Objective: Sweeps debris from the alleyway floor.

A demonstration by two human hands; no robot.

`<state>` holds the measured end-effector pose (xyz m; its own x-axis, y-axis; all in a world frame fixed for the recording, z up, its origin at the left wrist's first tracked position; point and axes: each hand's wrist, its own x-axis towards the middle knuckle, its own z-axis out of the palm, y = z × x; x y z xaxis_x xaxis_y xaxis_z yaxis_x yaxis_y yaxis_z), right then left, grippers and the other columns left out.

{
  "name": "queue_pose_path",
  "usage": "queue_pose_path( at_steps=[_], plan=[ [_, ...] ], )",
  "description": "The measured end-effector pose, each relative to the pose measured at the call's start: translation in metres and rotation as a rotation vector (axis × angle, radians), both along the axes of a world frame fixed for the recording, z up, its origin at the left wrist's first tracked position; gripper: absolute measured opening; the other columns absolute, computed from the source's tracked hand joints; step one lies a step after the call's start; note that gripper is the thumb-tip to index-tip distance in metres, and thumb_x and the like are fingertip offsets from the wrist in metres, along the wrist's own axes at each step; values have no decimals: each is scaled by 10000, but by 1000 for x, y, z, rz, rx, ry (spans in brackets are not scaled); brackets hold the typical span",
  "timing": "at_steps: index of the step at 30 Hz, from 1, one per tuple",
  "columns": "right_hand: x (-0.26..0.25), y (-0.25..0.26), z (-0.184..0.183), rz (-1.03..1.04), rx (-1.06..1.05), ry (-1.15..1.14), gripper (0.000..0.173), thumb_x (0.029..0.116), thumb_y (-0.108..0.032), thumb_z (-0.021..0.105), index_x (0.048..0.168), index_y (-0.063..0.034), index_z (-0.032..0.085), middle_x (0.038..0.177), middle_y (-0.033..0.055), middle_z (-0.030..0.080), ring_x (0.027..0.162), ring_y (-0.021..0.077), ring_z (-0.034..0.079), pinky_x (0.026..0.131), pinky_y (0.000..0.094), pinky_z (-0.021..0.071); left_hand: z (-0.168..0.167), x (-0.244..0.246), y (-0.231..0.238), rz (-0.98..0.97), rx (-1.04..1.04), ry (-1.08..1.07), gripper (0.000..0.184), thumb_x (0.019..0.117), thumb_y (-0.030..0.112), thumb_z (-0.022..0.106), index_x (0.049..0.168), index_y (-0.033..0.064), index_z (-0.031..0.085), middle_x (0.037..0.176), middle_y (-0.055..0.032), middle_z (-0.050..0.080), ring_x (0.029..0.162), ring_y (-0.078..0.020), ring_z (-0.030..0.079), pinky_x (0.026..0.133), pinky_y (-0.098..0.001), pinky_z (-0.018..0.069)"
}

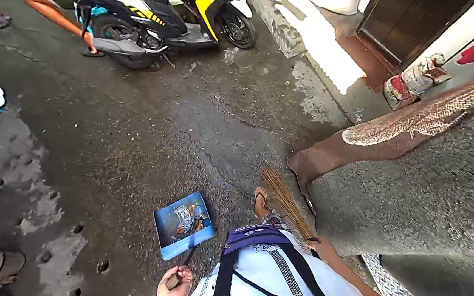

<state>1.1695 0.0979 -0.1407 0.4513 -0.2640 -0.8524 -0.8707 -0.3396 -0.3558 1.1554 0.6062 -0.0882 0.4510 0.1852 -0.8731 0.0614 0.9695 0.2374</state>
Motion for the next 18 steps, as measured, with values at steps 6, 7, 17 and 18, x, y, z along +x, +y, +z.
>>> queue_pose_path(
  at_steps=[6, 7, 17, 18],
  plan=[
    [156, -16, 0, -39, -23, -66, 589, 926, -379, 773, 1398, -72, 600, 1251, 230, 676, 1184, 369, 644, 1041, 573, 484, 46, 165, -29, -249, 19, 37, 393, 1010, 189, 317, 739, 78, 579, 636, -54, 641, 534, -115, 644, 529, -216, 564],
    [179, -22, 3, -43, -28, -84, 581, 932, -373, 765, 1394, -62, 599, 1244, 234, 676, 1177, 370, 645, 1038, 574, 485, 50, 192, -36, -260, 22, 32, 384, 1009, 183, 324, 744, 75, 580, 641, -58, 635, 531, -117, 634, 523, -215, 556],
    [349, -81, 43, -106, -115, -136, 566, 958, -394, 724, 1387, -48, 601, 1228, 239, 676, 1157, 386, 643, 1013, 597, 485, 47, 417, -105, -497, 32, 84, 241, 944, 154, 420, 771, 45, 547, 621, -73, 594, 476, -118, 591, 437, -217, 514],
    [363, -85, 43, -135, -112, -147, 557, 963, -387, 718, 1386, -43, 601, 1221, 237, 679, 1144, 379, 651, 1005, 591, 492, 48, 441, -114, -528, 37, 99, 218, 946, 150, 421, 786, 55, 536, 630, -67, 586, 475, -112, 582, 433, -212, 509]
  ],
)
